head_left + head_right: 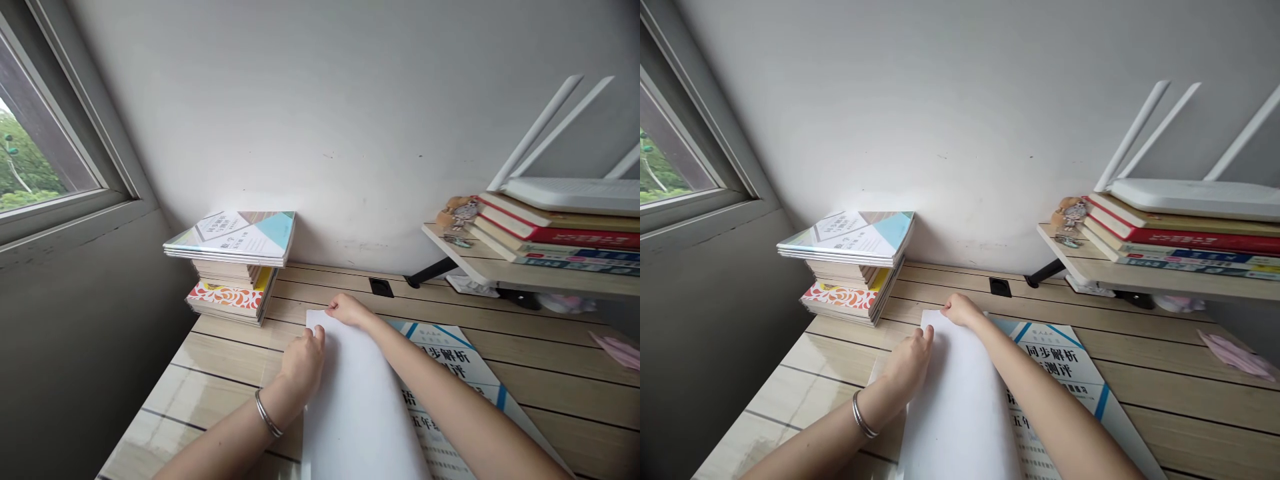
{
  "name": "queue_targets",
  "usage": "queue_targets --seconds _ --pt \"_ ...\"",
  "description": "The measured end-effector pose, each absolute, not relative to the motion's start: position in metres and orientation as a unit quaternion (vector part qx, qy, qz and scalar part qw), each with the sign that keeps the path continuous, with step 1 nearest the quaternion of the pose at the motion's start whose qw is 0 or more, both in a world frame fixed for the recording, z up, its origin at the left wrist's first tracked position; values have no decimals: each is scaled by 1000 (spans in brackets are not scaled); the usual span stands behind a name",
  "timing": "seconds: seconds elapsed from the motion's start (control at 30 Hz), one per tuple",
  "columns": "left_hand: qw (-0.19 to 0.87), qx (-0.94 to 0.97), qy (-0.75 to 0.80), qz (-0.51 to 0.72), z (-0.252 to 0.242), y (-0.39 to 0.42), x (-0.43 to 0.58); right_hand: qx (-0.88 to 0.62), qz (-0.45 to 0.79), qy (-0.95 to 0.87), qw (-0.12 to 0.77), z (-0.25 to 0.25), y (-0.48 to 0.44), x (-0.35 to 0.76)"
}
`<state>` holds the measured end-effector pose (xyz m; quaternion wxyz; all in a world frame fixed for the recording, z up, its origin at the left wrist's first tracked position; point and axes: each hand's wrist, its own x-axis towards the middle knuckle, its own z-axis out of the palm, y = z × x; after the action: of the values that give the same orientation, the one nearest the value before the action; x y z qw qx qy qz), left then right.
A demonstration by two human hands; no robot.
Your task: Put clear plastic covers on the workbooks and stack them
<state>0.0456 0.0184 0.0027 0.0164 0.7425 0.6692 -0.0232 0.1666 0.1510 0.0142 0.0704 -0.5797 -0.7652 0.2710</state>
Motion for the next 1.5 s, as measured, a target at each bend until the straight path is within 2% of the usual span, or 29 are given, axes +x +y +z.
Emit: queue_targets --seconds 0.3,0.4,0.5,0.57,0.67,0.77,0.87,1.1,1.23,1.37,1.43,1.5 --pt "84 757 645 58 7 20 43 -569 290 -757 138 4 144 150" --pt "63 748 644 151 13 16 29 -562 293 -756 164 7 141 152" --pt "11 668 681 301 13 12 1 -547 300 -757 195 11 140 158" --pt "69 597 688 407 10 13 -17 -537 305 -757 215 12 141 161" --pt "278 489 664 494 4 15 -30 -529 311 -753 237 12 142 163" --pt "445 385 641 492 5 15 -25 -527 313 -745 261 11 142 165" --pt "520 354 611 479 10 14 -14 -521 317 -736 294 11 141 167" --pt "546 362 584 479 23 19 -8 -511 309 -730 332 14 139 172" --pt "599 373 572 418 26 7 -22 -521 283 -731 339 24 140 180" --pt "647 393 540 368 18 -16 -38 -533 155 -758 342 38 122 184" --pt "647 389 536 377 13 -23 -42 -481 80 -798 354 46 93 188" --pt "647 382 534 388 12 -26 -44 -366 74 -858 353 54 50 195"
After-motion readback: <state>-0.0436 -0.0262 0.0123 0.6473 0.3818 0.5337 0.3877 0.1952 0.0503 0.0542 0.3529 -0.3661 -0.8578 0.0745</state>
